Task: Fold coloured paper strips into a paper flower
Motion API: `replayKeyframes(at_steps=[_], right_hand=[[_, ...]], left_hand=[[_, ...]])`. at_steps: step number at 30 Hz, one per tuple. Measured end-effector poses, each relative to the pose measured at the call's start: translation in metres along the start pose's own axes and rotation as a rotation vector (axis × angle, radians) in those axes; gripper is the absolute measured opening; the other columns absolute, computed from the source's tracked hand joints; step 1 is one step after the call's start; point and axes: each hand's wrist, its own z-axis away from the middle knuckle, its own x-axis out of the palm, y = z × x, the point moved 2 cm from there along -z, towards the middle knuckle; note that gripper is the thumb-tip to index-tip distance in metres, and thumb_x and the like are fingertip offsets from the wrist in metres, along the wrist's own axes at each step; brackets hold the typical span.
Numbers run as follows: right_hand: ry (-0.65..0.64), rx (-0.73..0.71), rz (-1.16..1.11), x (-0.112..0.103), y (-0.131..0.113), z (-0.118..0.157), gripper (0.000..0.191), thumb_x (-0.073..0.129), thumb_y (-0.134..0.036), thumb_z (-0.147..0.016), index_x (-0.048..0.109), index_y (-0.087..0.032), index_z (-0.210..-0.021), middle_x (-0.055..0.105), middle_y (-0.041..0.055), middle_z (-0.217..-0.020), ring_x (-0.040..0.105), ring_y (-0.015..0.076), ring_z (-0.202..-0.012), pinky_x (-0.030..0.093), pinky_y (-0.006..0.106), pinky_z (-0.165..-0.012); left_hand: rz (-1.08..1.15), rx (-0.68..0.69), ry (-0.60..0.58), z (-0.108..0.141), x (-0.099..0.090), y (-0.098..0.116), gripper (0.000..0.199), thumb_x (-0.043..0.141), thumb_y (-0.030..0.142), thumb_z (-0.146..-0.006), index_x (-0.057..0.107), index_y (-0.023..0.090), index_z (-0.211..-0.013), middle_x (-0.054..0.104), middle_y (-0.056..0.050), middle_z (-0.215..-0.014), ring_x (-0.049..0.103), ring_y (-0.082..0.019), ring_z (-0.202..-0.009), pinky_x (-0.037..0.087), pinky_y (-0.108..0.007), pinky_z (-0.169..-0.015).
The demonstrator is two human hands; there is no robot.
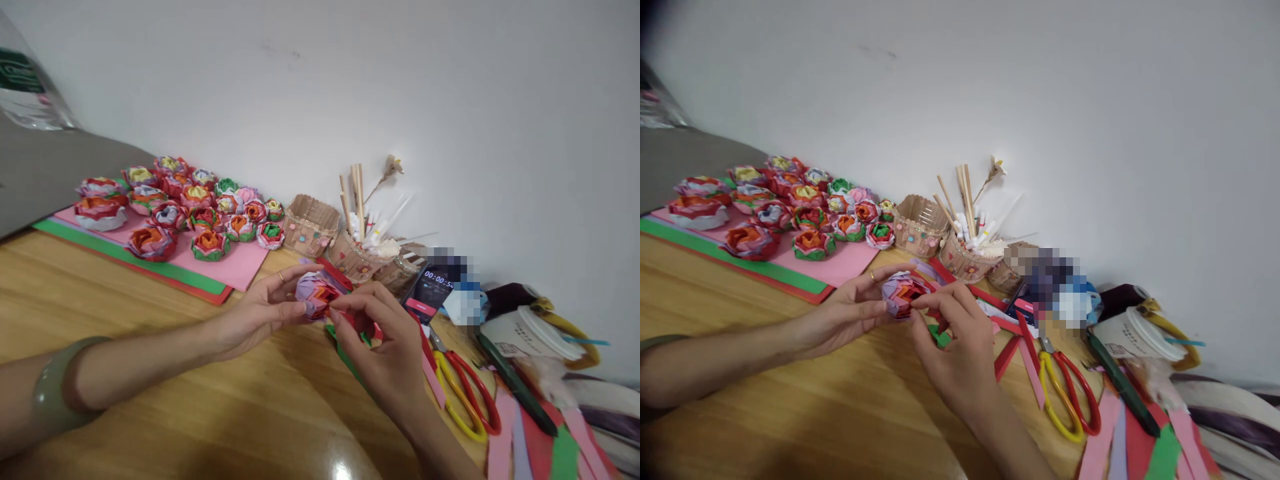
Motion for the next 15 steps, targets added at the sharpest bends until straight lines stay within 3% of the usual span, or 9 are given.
replayKeyframes(at_steps=[9, 15], right_hand=[[-0.101, 0.050, 0.047, 0.0022, 0.0008, -0.0008, 0.009, 0.056, -0.011, -0.074, 0.062, -0.018, -0.073, 0.054, 0.0004, -0.069, 0.050, 0.0107, -0.058, 0.040, 0.022, -0.049], [-0.117, 0.002, 0.037, 0.0031, 0.0007, -0.0010, 0.008, 0.058, -0.015, -0.077, 0.063, -0.018, -0.071, 0.056, 0.0008, -0.069, 0.053, 0.0116, -0.061, 0.042, 0.023, -0.054]], left_hand=[[-0.052, 0.003, 0.040, -0.0010, -0.0043, -0.0027, 0.044, 0.070, 0.010, -0.068, 0.061, 0.027, -0.108, 0.065, -0.001, -0.103, 0.059, -0.013, -0.093, 0.045, -0.023, -0.081], [-0.133, 0.013, 0.006, -0.0003, -0.0041, -0.0022, 0.045, 0.071, 0.012, -0.068, 0.060, 0.028, -0.109, 0.065, -0.001, -0.102, 0.058, -0.014, -0.091, 0.045, -0.024, -0.079]])
